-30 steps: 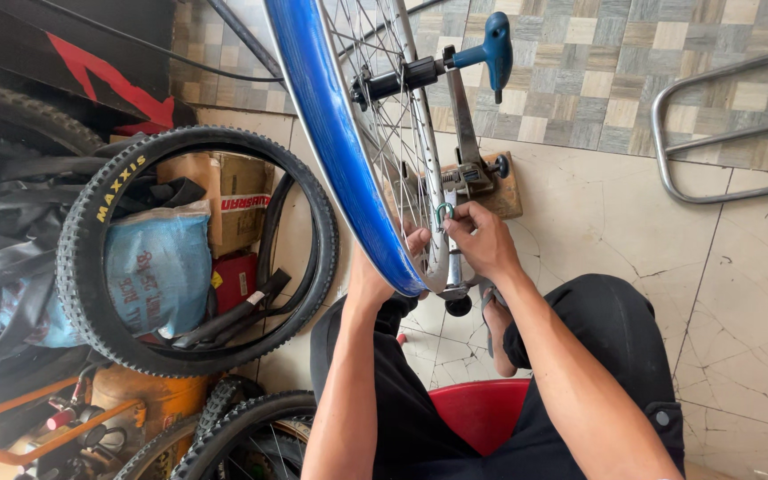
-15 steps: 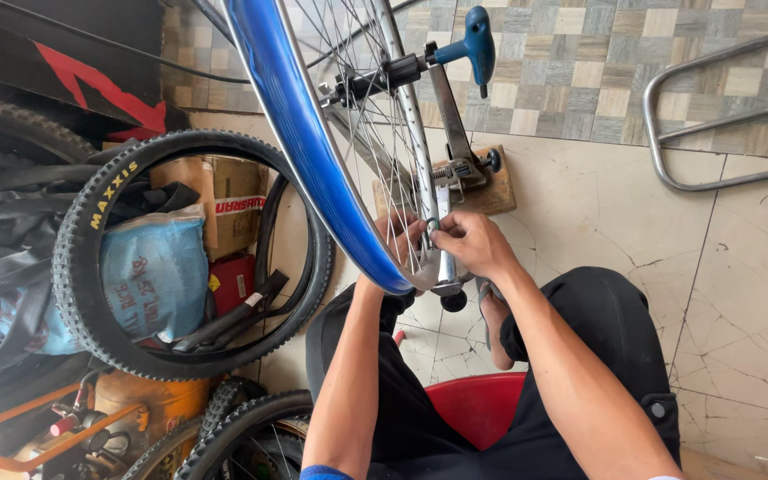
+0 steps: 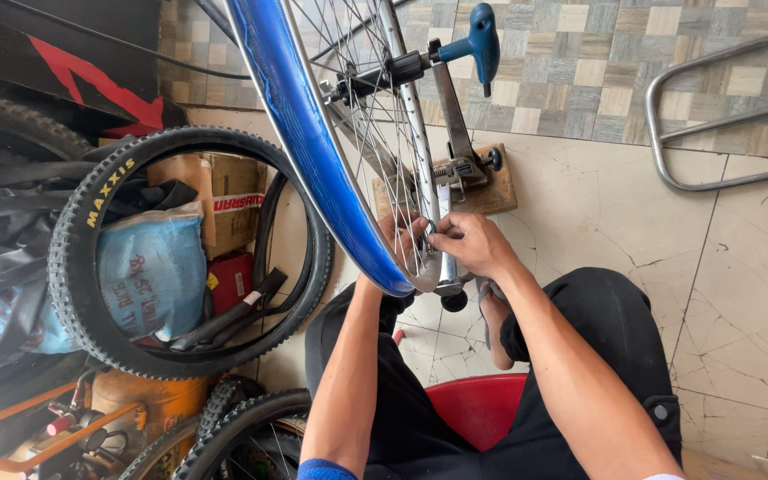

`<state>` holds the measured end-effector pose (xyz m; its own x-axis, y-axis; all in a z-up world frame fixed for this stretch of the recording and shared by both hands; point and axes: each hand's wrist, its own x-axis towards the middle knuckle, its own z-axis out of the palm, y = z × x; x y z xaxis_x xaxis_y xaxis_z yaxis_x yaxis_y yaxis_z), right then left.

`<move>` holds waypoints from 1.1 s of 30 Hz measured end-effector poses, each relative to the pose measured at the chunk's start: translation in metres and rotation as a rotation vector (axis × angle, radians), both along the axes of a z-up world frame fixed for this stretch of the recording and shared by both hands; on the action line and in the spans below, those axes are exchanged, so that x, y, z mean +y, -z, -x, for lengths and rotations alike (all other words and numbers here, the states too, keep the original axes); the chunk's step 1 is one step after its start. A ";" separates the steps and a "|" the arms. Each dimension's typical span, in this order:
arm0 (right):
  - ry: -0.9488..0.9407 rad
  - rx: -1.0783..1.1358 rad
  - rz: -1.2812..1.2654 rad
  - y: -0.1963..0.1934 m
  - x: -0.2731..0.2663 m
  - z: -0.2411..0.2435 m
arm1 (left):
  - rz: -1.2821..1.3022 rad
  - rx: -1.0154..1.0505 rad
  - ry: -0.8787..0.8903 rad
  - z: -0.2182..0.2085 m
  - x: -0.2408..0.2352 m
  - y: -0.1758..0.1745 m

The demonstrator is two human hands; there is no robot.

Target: The person adjusts the spokes of a blue bicycle wheel mounted on a truing stand. They use a spoke wrench to tighten or loosen individual nipples while rotating the wheel to check alignment against a fixed caliper.

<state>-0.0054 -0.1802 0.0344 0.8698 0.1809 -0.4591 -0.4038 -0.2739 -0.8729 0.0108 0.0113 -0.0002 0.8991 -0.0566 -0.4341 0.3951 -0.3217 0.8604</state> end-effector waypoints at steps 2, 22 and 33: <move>-0.019 0.029 -0.096 0.004 -0.002 -0.001 | -0.008 0.073 0.005 -0.004 0.001 0.000; -0.101 -0.080 0.022 -0.014 0.001 0.001 | 0.074 0.185 0.034 -0.003 0.001 -0.038; -0.069 -0.105 -0.071 0.008 0.004 0.002 | -0.176 0.099 0.013 -0.001 -0.013 -0.033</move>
<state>-0.0075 -0.1758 0.0260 0.8967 0.2703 -0.3505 -0.2919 -0.2342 -0.9274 0.0120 -0.0019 0.0324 0.8512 0.0168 -0.5246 0.4699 -0.4697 0.7474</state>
